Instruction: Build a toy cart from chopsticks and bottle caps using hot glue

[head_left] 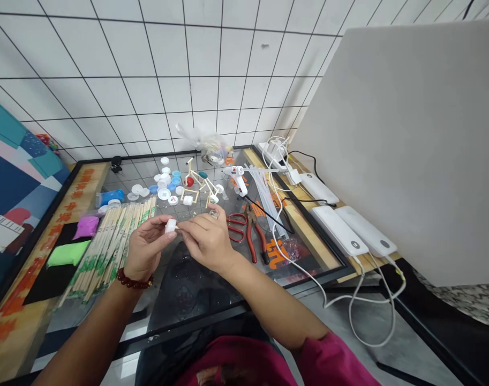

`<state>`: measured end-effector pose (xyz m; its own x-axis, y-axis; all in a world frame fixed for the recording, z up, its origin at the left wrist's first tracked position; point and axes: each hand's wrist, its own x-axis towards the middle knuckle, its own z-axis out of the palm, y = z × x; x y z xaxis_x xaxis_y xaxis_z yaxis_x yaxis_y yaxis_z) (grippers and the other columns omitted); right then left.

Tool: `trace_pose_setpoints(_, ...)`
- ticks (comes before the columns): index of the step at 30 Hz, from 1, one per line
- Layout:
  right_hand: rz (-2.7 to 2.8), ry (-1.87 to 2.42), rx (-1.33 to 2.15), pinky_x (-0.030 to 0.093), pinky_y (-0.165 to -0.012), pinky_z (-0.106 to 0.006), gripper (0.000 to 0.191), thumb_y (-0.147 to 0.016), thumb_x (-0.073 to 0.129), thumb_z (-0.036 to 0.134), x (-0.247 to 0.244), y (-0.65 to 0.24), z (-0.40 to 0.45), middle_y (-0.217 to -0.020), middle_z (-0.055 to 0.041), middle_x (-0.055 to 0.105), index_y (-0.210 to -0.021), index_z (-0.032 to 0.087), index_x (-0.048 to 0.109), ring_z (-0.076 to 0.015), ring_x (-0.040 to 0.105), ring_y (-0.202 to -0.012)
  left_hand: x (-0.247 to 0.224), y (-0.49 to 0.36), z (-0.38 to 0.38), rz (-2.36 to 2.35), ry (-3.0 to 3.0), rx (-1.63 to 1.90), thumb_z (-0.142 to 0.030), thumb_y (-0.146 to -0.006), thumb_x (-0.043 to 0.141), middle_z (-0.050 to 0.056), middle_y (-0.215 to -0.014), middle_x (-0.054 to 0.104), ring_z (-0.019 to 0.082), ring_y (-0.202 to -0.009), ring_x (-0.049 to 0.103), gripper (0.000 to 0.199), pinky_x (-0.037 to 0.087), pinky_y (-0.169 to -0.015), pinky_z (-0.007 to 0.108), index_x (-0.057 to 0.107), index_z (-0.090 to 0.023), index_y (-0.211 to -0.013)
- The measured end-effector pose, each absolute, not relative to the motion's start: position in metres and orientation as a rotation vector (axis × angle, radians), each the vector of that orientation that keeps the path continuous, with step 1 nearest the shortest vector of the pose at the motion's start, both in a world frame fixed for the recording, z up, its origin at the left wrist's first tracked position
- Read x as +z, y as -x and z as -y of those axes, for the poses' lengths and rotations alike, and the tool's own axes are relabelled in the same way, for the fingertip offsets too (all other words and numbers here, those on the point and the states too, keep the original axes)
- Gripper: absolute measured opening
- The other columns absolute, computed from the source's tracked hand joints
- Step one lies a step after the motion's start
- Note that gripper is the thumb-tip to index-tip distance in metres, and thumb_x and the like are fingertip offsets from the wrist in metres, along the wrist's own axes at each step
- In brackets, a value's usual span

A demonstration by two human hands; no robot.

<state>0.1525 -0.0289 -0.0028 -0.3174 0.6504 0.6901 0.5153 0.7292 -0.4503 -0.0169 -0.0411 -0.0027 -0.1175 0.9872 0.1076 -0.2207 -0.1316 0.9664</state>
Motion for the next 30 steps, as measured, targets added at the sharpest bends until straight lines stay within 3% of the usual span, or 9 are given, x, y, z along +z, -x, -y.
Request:
trace_pose_setpoints(3,1.844,0.824,0.46,0.026,-0.11,-0.044,0.012,-0.093,0.06,0.025,-0.002,-0.151,0.025,-0.085,-0.0003,0.073,-0.087,0.024,0.07,-0.0179,0.067,-0.089,0.005,0.014,0.047,-1.115,-1.34,1.597,-0.021,-0.056,0.09,0.006,-0.095,0.071,0.028,-0.108,0.064,0.031,0.047,-0.105,0.043,0.076,-0.022,-0.085)
trace_pose_setpoints(6,1.733,0.759,0.693,0.032,-0.106,-0.043,0.015,-0.092,0.063,0.03,-0.005,-0.149,0.02,-0.082,-0.0005,0.072,-0.081,0.024,0.071,-0.0188,0.067,-0.086,0.008,0.013,0.05,-1.119,-1.447,1.629,-0.021,-0.056,0.089,0.006,-0.093,0.071,0.028,-0.11,0.064,0.031,0.046,-0.107,0.044,0.078,-0.024,-0.084)
trace_pose_setpoints(10,1.587,0.68,0.971,0.046,-0.088,-0.037,0.018,-0.087,0.068,0.039,-0.015,-0.143,0.017,-0.08,-0.0021,0.07,-0.078,0.024,0.073,-0.0192,0.064,-0.081,0.003,0.014,0.05,-1.059,-1.525,1.634,-0.016,-0.061,0.086,0.006,-0.096,0.072,0.026,-0.109,0.066,0.033,0.045,-0.109,0.042,0.08,-0.026,-0.091)
trace_pose_setpoints(15,1.396,0.642,1.304,0.05,-0.075,-0.03,0.02,-0.079,0.076,0.042,-0.024,-0.138,0.017,-0.078,-0.0008,0.069,-0.077,0.022,0.073,-0.0174,0.063,-0.074,-0.003,0.013,0.049,-0.962,-1.56,1.635,-0.012,-0.063,0.082,0.007,-0.099,0.071,0.023,-0.103,0.069,0.032,0.053,-0.097,0.037,0.079,-0.024,-0.093)
trace_pose_setpoints(23,1.37,0.68,0.999,0.049,-0.087,-0.036,0.018,-0.082,0.073,0.041,-0.033,-0.134,0.019,-0.084,-0.0043,0.07,-0.078,0.024,0.074,-0.0211,0.063,-0.088,-0.004,0.004,0.049,-0.935,-1.412,1.709,-0.011,-0.064,0.083,0.006,-0.092,0.071,0.017,-0.087,0.068,0.028,0.057,-0.076,0.027,0.079,-0.022,-0.089)
trace_pose_setpoints(30,1.481,0.674,1.249,0.049,-0.08,-0.033,0.024,-0.077,0.078,0.046,-0.032,-0.147,0.009,-0.081,-0.0029,0.068,-0.075,0.022,0.074,-0.0192,0.062,-0.081,-0.008,0.005,0.049,-0.891,-1.407,1.672,-0.009,-0.063,0.082,0.005,-0.093,0.07,0.016,-0.087,0.068,0.032,0.057,-0.079,0.026,0.08,-0.024,-0.092)
